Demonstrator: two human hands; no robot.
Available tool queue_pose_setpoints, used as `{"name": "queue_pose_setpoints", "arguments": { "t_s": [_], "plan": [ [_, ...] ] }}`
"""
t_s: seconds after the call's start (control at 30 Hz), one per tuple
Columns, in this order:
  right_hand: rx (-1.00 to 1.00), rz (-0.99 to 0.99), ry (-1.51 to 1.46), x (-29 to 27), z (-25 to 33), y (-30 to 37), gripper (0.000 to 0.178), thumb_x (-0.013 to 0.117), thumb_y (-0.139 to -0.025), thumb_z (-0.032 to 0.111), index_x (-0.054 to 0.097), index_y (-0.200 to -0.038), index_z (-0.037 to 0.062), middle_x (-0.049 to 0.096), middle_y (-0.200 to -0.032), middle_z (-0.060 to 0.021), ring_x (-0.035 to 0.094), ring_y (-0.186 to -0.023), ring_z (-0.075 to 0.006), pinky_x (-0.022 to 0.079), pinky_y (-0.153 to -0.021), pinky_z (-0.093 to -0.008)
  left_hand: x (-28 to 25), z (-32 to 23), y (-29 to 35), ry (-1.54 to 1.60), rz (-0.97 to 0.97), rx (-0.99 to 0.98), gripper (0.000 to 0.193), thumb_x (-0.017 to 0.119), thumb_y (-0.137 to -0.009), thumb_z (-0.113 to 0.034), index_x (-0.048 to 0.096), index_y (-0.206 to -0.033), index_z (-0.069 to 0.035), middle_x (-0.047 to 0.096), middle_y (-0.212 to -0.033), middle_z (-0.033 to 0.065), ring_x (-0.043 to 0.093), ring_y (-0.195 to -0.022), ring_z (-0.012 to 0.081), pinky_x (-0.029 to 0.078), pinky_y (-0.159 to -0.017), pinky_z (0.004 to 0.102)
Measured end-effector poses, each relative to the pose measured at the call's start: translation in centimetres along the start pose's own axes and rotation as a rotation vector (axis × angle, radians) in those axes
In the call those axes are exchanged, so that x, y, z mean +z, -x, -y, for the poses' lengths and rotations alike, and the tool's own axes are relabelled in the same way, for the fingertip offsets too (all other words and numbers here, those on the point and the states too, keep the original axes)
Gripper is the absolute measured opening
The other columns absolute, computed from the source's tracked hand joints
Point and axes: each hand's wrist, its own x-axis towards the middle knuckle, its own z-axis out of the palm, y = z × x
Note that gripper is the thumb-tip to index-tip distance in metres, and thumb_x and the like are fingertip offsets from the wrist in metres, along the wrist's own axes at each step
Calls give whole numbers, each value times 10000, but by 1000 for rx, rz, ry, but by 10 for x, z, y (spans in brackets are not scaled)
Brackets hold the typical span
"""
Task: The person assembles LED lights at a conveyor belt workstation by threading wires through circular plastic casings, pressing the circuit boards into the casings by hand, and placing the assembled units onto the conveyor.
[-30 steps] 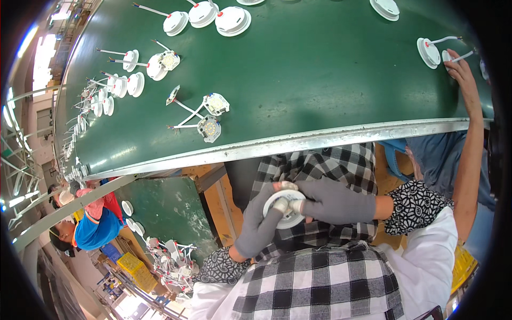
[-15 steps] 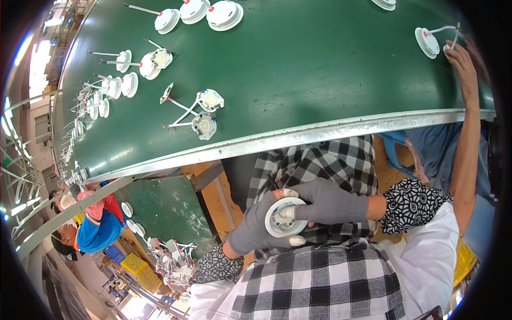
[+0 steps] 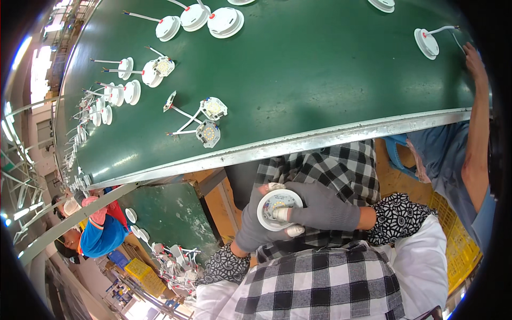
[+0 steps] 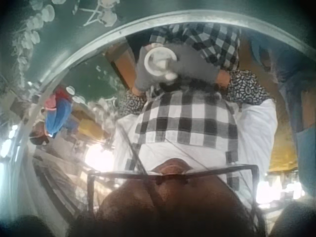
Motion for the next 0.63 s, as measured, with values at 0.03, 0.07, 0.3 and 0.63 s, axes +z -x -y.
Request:
{"name": "queue_pose_setpoints", "arguments": {
  "t_s": [0.03, 0.07, 0.3, 0.63],
  "plan": [
    [34, 5, 11, 0, 1, 0, 473, 611, -841, 313, 587, -1215, 25, 680, -1032, -171, 669, -964, -253, 509, -867, -354, 0, 0, 0, -20, 12, 6, 959, 957, -516, -313, 382, -1231, -33, 578, -1106, 91, 603, -1006, 154, 510, -877, 300],
    [36, 3, 10, 1, -2, -1, 473, 611, -841, 313, 587, -1215, 25, 680, -1032, -171, 669, -964, -253, 509, -867, -354, 0, 0, 0, -19, 15, 5, 959, 957, -516, -313, 382, -1231, -33, 578, -1106, 91, 603, -1006, 154, 510, -877, 300],
    [4, -58, 22, 8, -9, -2, 409, 651, -811, 293, 650, -1131, 37, 699, -963, -156, 689, -890, -241, 529, -806, -337, 3, 3, 0, -108, 16, 135, 880, 918, -590, -317, 412, -1238, -4, 625, -1082, 124, 654, -957, 210, 529, -838, 306],
    [-13, 38, 21, 0, -10, -8, 423, 650, -829, 347, 656, -1167, 94, 699, -981, -159, 685, -918, -239, 517, -853, -332, -1, -5, -3, -262, 54, 244, 886, 921, -587, -339, 424, -1238, -2, 630, -1073, 120, 659, -961, 221, 535, -832, 315]
  ]
}}
